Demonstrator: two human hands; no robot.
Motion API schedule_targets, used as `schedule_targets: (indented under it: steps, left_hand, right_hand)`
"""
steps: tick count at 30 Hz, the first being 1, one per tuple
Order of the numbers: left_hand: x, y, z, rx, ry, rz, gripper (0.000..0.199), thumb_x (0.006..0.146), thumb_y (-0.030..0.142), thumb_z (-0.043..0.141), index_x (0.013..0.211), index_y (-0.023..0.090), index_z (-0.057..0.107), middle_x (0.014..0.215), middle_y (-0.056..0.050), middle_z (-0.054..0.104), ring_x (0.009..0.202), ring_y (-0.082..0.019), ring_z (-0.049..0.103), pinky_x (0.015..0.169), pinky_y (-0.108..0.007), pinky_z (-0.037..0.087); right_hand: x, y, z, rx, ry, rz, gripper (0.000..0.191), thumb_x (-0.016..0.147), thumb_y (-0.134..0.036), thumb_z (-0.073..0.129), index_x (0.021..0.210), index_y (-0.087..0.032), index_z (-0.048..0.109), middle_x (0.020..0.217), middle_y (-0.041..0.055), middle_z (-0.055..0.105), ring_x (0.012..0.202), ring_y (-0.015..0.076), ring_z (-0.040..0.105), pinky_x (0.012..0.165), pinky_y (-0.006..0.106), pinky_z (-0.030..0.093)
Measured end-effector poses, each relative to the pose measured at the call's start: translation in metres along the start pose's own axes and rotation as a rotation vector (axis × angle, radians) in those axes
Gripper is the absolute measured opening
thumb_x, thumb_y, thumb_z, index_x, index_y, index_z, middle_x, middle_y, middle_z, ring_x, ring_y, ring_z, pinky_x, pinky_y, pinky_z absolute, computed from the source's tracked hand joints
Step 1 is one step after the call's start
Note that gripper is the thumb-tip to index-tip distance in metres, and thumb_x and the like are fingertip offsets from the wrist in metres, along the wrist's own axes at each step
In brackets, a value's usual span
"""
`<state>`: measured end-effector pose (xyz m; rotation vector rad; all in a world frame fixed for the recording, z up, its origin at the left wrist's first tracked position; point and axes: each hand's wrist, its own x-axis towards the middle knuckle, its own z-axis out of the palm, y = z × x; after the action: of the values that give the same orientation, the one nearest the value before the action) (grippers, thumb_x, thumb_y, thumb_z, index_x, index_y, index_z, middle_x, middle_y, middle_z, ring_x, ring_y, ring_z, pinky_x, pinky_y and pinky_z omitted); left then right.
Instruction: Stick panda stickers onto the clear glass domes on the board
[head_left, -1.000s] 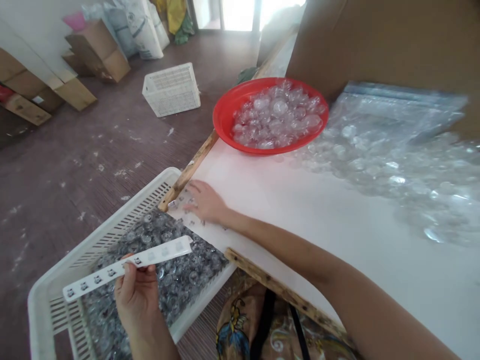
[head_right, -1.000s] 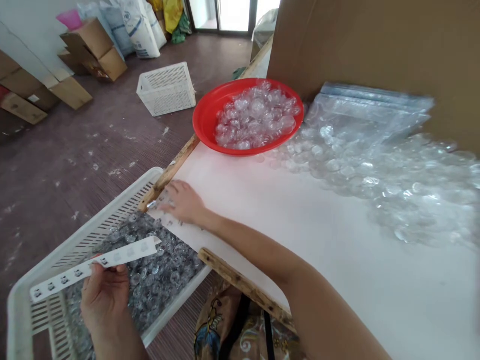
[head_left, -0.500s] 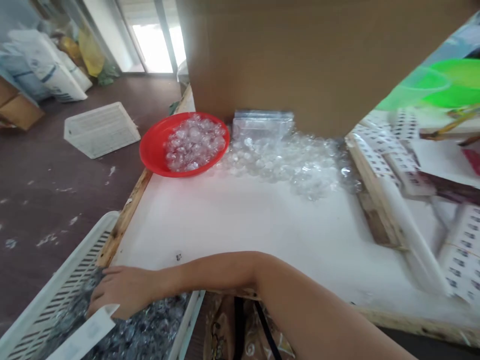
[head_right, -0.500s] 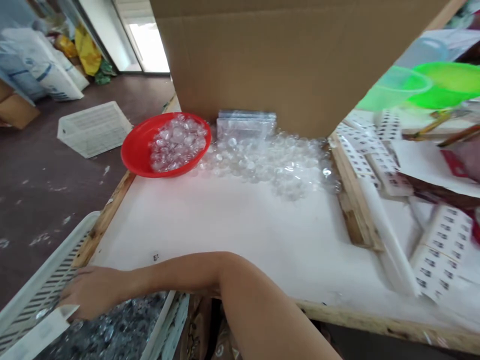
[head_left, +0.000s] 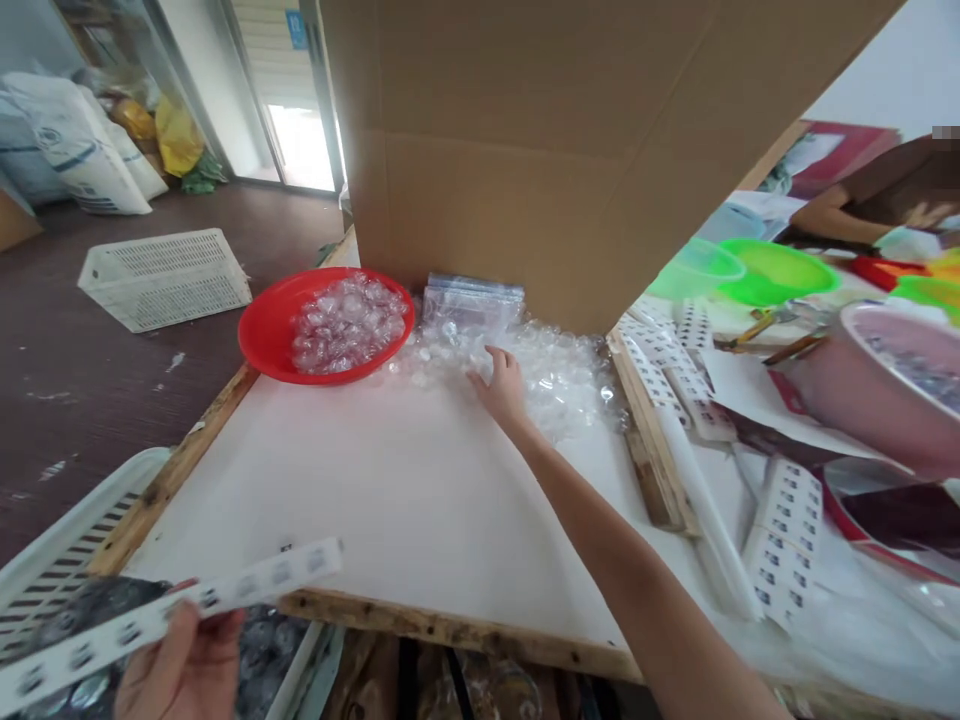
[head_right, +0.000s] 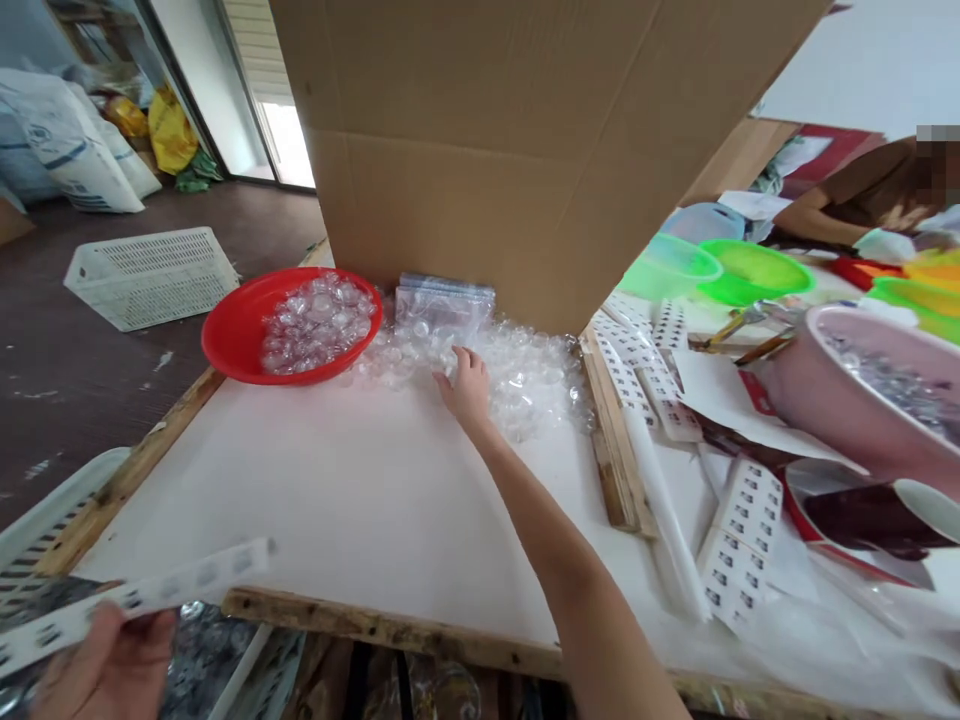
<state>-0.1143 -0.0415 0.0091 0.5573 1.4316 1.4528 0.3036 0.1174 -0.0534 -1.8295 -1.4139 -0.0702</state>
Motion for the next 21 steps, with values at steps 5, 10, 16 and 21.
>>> schedule_targets:
  steps: [5, 10, 16, 21]
  left_hand:
    - [0.002, -0.031, 0.083, -0.272, -0.065, -0.153, 0.04, 0.041, 0.025, 0.094, 0.074, 0.018, 0.073, 0.072, 0.004, 0.073, 0.054, -0.012, 0.065, 0.049, -0.02, 0.06]
    - [0.01, -0.046, 0.114, -0.335, -0.065, -0.252, 0.034, 0.049, 0.012, 0.089, 0.079, 0.011, 0.072, 0.067, -0.001, 0.071, 0.051, -0.012, 0.064, 0.048, -0.021, 0.059]
    - [0.026, -0.043, 0.11, -0.357, 0.014, -0.224, 0.024, 0.06, 0.01, 0.084, 0.078, 0.012, 0.07, 0.067, 0.001, 0.07, 0.052, -0.01, 0.063, 0.048, -0.017, 0.057]
    - [0.033, -0.035, 0.098, -0.34, 0.072, -0.164, 0.023, 0.062, 0.015, 0.086, 0.079, 0.014, 0.07, 0.067, 0.003, 0.069, 0.053, -0.009, 0.064, 0.048, -0.015, 0.055]
  right_hand:
    - [0.004, 0.006, 0.012, -0.118, -0.189, 0.0, 0.056, 0.082, -0.041, 0.066, 0.132, -0.018, 0.052, 0.138, 0.0189, 0.05, 0.125, 0.0335, 0.049, 0.103, 0.051, 0.038]
    - [-0.01, -0.002, 0.005, -0.05, -0.405, -0.278, 0.046, 0.083, -0.035, 0.067, 0.126, -0.019, 0.058, 0.125, 0.0124, 0.062, 0.117, 0.0288, 0.055, 0.103, 0.046, 0.039]
    - [-0.047, -0.004, -0.027, 0.191, -0.608, -0.597, 0.058, 0.082, -0.041, 0.071, 0.132, -0.021, 0.052, 0.13, 0.0139, 0.059, 0.121, 0.0266, 0.054, 0.103, 0.046, 0.043]
    - [-0.058, 0.001, -0.042, 0.265, -0.564, -0.534, 0.052, 0.085, -0.041, 0.068, 0.131, -0.024, 0.053, 0.126, 0.0132, 0.059, 0.119, 0.0268, 0.056, 0.096, 0.046, 0.052]
